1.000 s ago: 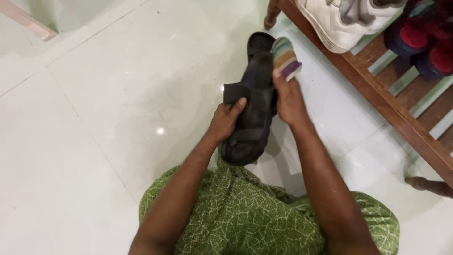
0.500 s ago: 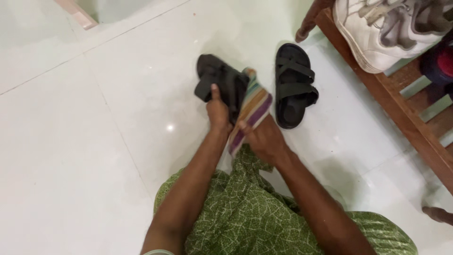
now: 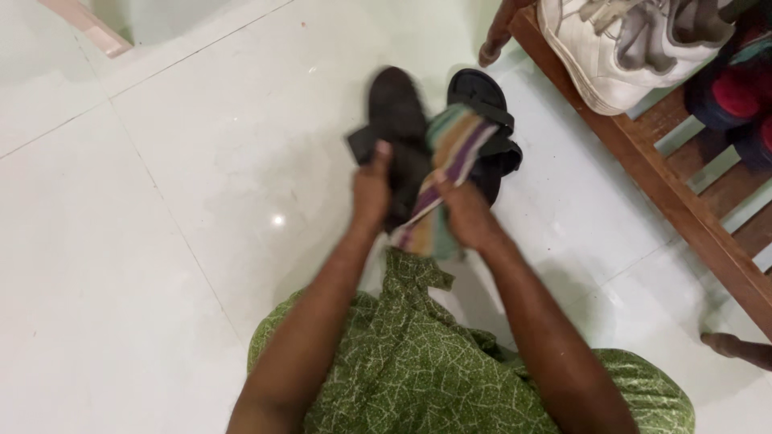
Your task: The person sits on the floor and wipes a pair of black sandals with a cloth. They clean the straps and soles of both sandals, then place them on the floor.
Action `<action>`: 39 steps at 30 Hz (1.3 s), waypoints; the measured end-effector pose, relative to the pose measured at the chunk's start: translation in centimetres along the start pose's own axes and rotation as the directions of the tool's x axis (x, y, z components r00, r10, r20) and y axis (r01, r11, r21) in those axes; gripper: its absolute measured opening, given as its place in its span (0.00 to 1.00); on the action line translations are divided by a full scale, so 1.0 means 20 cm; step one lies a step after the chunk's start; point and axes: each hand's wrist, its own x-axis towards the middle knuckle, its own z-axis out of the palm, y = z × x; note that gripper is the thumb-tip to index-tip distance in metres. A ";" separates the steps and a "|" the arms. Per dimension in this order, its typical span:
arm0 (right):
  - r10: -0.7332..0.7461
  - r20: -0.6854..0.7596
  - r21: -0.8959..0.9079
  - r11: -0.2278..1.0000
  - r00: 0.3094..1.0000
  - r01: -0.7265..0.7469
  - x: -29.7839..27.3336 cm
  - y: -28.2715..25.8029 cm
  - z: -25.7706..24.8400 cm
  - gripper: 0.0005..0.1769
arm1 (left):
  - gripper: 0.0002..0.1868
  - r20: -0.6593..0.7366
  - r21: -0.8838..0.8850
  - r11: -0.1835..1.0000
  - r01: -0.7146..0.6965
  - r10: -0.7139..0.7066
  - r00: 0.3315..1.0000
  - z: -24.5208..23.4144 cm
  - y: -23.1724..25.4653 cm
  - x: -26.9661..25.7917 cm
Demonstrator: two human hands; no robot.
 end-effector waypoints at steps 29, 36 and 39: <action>-0.337 0.087 -0.086 0.935 0.937 0.345 -0.09 0.02 0.29 0.27 | 0.40 -0.176 -0.596 0.787 -0.158 0.064 0.982 -0.12 -0.09 0.19; -0.341 -0.345 -0.010 0.933 0.874 0.360 0.01 0.06 0.21 0.14 | 0.38 0.281 -0.812 0.549 0.198 0.071 0.957 -0.01 -0.01 -0.12; -0.194 -0.583 0.003 0.971 0.789 0.241 0.10 0.07 -0.16 0.13 | 0.47 0.429 -0.781 0.623 0.043 0.486 0.761 -0.03 0.11 -0.20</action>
